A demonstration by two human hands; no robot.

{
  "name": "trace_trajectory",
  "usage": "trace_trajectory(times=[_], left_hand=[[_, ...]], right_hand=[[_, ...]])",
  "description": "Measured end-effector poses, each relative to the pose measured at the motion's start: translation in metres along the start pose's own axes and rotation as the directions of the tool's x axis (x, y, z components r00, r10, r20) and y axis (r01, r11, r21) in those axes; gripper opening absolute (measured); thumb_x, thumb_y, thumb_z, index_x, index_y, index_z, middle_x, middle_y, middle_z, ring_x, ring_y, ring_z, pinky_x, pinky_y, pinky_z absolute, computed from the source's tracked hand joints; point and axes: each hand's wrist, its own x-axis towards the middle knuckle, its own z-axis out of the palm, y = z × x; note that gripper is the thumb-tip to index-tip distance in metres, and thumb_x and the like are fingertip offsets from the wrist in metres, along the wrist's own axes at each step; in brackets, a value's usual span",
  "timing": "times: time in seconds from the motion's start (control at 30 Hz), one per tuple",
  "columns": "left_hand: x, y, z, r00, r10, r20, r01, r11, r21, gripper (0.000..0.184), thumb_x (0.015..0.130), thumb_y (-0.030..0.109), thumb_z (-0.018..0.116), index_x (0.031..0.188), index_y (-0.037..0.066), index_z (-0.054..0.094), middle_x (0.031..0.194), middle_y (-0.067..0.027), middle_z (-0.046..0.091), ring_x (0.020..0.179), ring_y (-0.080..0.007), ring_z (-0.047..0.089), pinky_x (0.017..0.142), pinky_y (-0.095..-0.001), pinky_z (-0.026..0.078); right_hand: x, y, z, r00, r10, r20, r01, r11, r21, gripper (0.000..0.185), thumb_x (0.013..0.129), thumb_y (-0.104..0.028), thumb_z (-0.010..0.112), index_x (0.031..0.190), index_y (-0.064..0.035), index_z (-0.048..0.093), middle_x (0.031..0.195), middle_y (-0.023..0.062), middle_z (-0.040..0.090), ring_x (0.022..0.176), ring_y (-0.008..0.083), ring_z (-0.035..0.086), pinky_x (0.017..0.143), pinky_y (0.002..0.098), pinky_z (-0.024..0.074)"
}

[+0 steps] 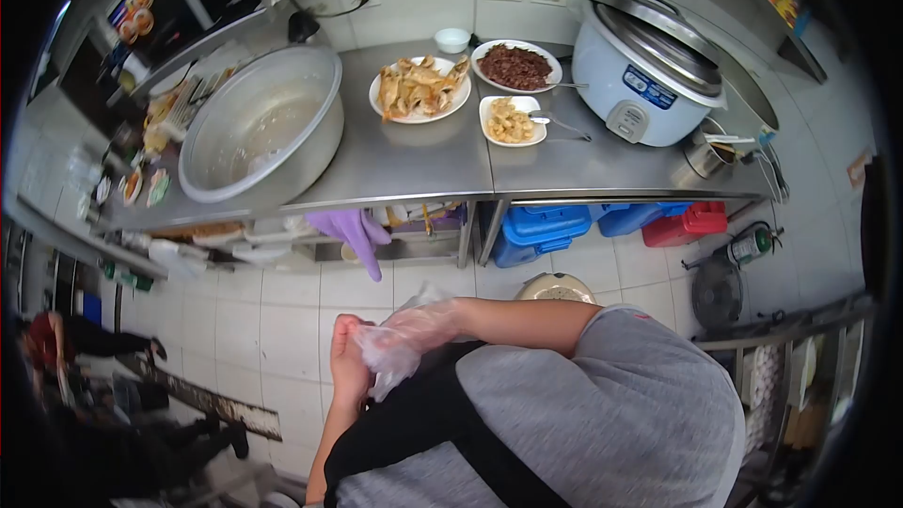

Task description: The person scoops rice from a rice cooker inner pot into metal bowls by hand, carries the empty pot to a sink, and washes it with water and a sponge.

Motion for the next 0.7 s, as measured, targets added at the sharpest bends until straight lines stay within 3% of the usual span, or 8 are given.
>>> trace_trajectory(times=[0.03, 0.1, 0.23, 0.3, 0.4, 0.6, 0.67, 0.7], left_hand=[[0.01, 0.012, -0.008, 0.999, -0.007, 0.043, 0.007, 1.0, 0.007, 0.014, 0.097, 0.019, 0.04, 0.09, 0.008, 0.046, 0.079, -0.0003, 0.051, 0.071, -0.0084, 0.047, 0.065, -0.0217, 0.042], [0.03, 0.03, -0.021, 0.987, 0.094, -0.133, -0.077, 0.989, 0.124, 0.016, 0.098, 0.02, 0.039, 0.087, 0.009, 0.044, 0.077, 0.0012, 0.047, 0.069, -0.0069, 0.044, 0.063, -0.0204, 0.04], [0.063, 0.04, -0.042, 0.979, 0.192, -0.074, -0.177, 0.969, 0.172, 0.014, 0.098, 0.019, 0.037, 0.088, 0.011, 0.043, 0.075, 0.0024, 0.042, 0.068, -0.005, 0.039, 0.062, -0.0193, 0.037], [0.075, 0.043, -0.051, 0.973, 0.226, -0.038, -0.216, 0.961, 0.175, 0.009, 0.096, 0.015, 0.039, 0.09, 0.01, 0.043, 0.076, 0.0018, 0.045, 0.069, -0.0054, 0.041, 0.062, -0.0198, 0.038], [0.082, 0.067, -0.035, 0.984, 0.153, 0.095, -0.172, 0.953, 0.25, 0.007, 0.091, 0.005, 0.045, 0.098, 0.007, 0.046, 0.08, -0.0005, 0.052, 0.072, -0.0069, 0.048, 0.064, -0.0208, 0.04], [0.11, 0.087, -0.018, 0.956, -0.143, 0.255, -0.083, 0.702, 0.707, 0.028, 0.082, -0.002, 0.056, 0.11, 0.001, 0.056, 0.089, -0.0052, 0.063, 0.077, -0.0115, 0.059, 0.067, -0.0251, 0.047], [0.121, 0.087, -0.017, 0.95, -0.218, 0.223, -0.013, 0.687, 0.726, 0.026, 0.081, 0.001, 0.059, 0.108, 0.0, 0.06, 0.088, -0.0048, 0.064, 0.076, -0.0117, 0.059, 0.067, -0.026, 0.048], [0.125, 0.086, -0.013, 0.979, -0.183, 0.094, 0.099, 0.817, 0.568, 0.022, 0.082, 0.005, 0.059, 0.103, -0.001, 0.061, 0.084, -0.0034, 0.063, 0.074, -0.0118, 0.059, 0.066, -0.0261, 0.048]], right_hand=[[0.008, -0.017, 0.005, 0.997, 0.038, -0.068, -0.023, 0.977, 0.211, 0.034, 0.088, -0.03, 0.058, 0.107, -0.0017, 0.055, 0.09, 0.0066, 0.059, 0.085, 0.0153, 0.055, 0.075, 0.0327, 0.0448], [0.04, -0.02, -0.022, 0.993, -0.113, -0.015, 0.113, 0.993, 0.014, 0.045, 0.088, -0.033, 0.058, 0.115, 0.0015, 0.049, 0.096, 0.012, 0.06, 0.089, 0.0197, 0.057, 0.077, 0.0371, 0.0451], [0.068, -0.03, -0.03, 0.834, -0.529, 0.159, 0.531, 0.689, -0.494, 0.041, 0.088, -0.031, 0.057, 0.11, 0.0038, 0.055, 0.099, 0.0123, 0.062, 0.091, 0.0179, 0.058, 0.075, 0.0349, 0.0459], [0.064, -0.046, -0.031, 0.97, -0.206, -0.126, 0.204, 0.978, -0.034, 0.031, 0.088, -0.024, 0.059, 0.102, 0.0034, 0.06, 0.095, 0.0085, 0.064, 0.088, 0.0138, 0.058, 0.074, 0.029, 0.0465], [0.07, -0.052, -0.049, 0.927, -0.267, -0.264, 0.285, 0.958, 0.028, 0.029, 0.088, -0.021, 0.059, 0.104, 0.0032, 0.061, 0.096, 0.0063, 0.064, 0.087, 0.0107, 0.058, 0.075, 0.025, 0.0466], [-0.005, -0.129, -0.08, 0.96, -0.261, -0.099, 0.187, 0.864, -0.467, 0.023, 0.088, -0.012, 0.055, 0.107, -0.0009, 0.062, 0.104, 0.0071, 0.064, 0.093, 0.0116, 0.057, 0.084, 0.0281, 0.0456], [-0.08, -0.182, -0.11, 0.681, -0.651, -0.334, 0.279, 0.653, -0.704, 0.025, 0.085, -0.007, 0.053, 0.107, -0.0022, 0.062, 0.11, 0.0062, 0.061, 0.1, 0.0161, 0.056, 0.089, 0.0306, 0.0438], [-0.126, -0.201, -0.15, 0.412, -0.85, -0.326, 0.079, 0.39, -0.917, 0.031, 0.081, -0.005, 0.053, 0.111, -0.002, 0.06, 0.109, 0.0057, 0.061, 0.102, 0.0173, 0.055, 0.091, 0.0308, 0.0429]])
